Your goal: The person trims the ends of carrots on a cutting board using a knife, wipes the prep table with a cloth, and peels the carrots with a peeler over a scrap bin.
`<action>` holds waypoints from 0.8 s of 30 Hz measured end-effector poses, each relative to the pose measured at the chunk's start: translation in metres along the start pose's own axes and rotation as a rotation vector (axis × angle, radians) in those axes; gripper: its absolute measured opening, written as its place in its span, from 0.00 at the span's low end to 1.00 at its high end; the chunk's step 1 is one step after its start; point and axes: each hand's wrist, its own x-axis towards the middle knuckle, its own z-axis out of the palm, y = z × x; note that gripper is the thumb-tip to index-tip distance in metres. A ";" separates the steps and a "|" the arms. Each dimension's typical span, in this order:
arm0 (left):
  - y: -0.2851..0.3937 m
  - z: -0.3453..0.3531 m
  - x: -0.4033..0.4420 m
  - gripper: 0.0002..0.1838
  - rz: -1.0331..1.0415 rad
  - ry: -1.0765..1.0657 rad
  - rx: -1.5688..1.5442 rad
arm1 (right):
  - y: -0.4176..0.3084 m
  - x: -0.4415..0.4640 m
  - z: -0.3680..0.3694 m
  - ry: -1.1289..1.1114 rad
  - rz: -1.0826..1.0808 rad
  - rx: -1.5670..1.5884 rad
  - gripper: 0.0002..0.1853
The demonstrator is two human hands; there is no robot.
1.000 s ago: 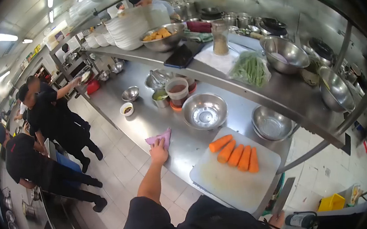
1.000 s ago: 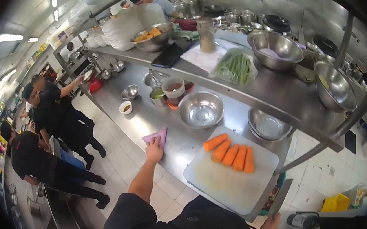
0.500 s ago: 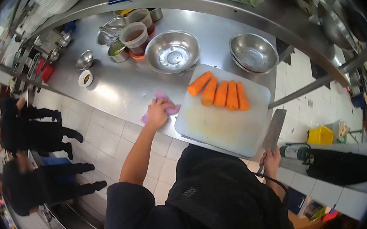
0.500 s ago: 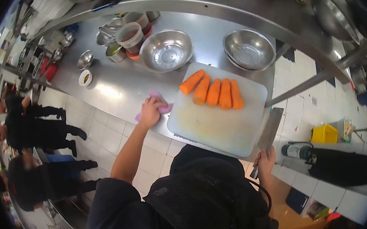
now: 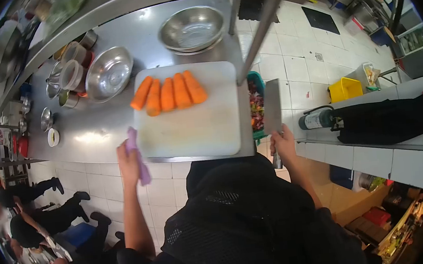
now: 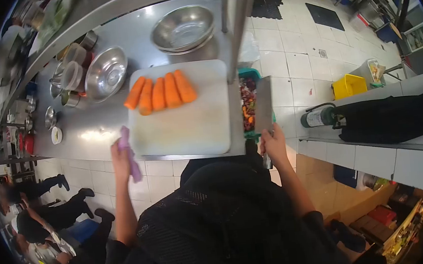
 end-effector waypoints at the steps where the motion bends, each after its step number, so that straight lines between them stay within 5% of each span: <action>1: 0.016 0.031 -0.015 0.26 0.095 -0.006 0.223 | -0.012 0.001 -0.011 -0.076 0.028 0.015 0.11; 3: 0.070 0.109 -0.051 0.26 -0.071 0.014 0.455 | -0.021 0.012 -0.037 -0.185 0.060 0.048 0.11; 5: 0.098 0.175 -0.068 0.27 0.096 -0.056 0.409 | -0.015 0.014 -0.063 -0.262 0.094 0.085 0.11; 8: 0.163 0.259 -0.087 0.24 0.316 -0.219 0.044 | -0.023 0.017 -0.080 -0.369 0.218 0.296 0.15; 10: 0.200 0.308 -0.088 0.23 0.029 -0.476 -0.492 | -0.022 0.024 -0.099 -0.411 0.254 0.314 0.17; 11: 0.225 0.311 -0.095 0.23 0.038 -0.473 -0.495 | -0.022 0.029 -0.107 -0.440 0.284 0.347 0.19; 13: 0.280 0.301 -0.104 0.27 0.395 -0.297 -0.193 | -0.027 0.036 -0.125 -0.466 0.324 0.374 0.20; 14: 0.282 0.306 -0.109 0.27 0.401 -0.304 -0.192 | -0.032 0.039 -0.131 -0.488 0.331 0.384 0.18; 16: 0.283 0.315 -0.118 0.32 0.943 -0.514 0.235 | -0.041 0.039 -0.144 -0.514 0.327 0.387 0.16; 19: 0.276 0.338 -0.121 0.37 1.065 -0.583 0.325 | -0.054 0.039 -0.173 -0.600 0.269 0.338 0.10; 24: 0.298 0.354 -0.048 0.36 0.952 -0.482 0.499 | -0.070 0.013 -0.252 -0.820 0.347 0.399 0.12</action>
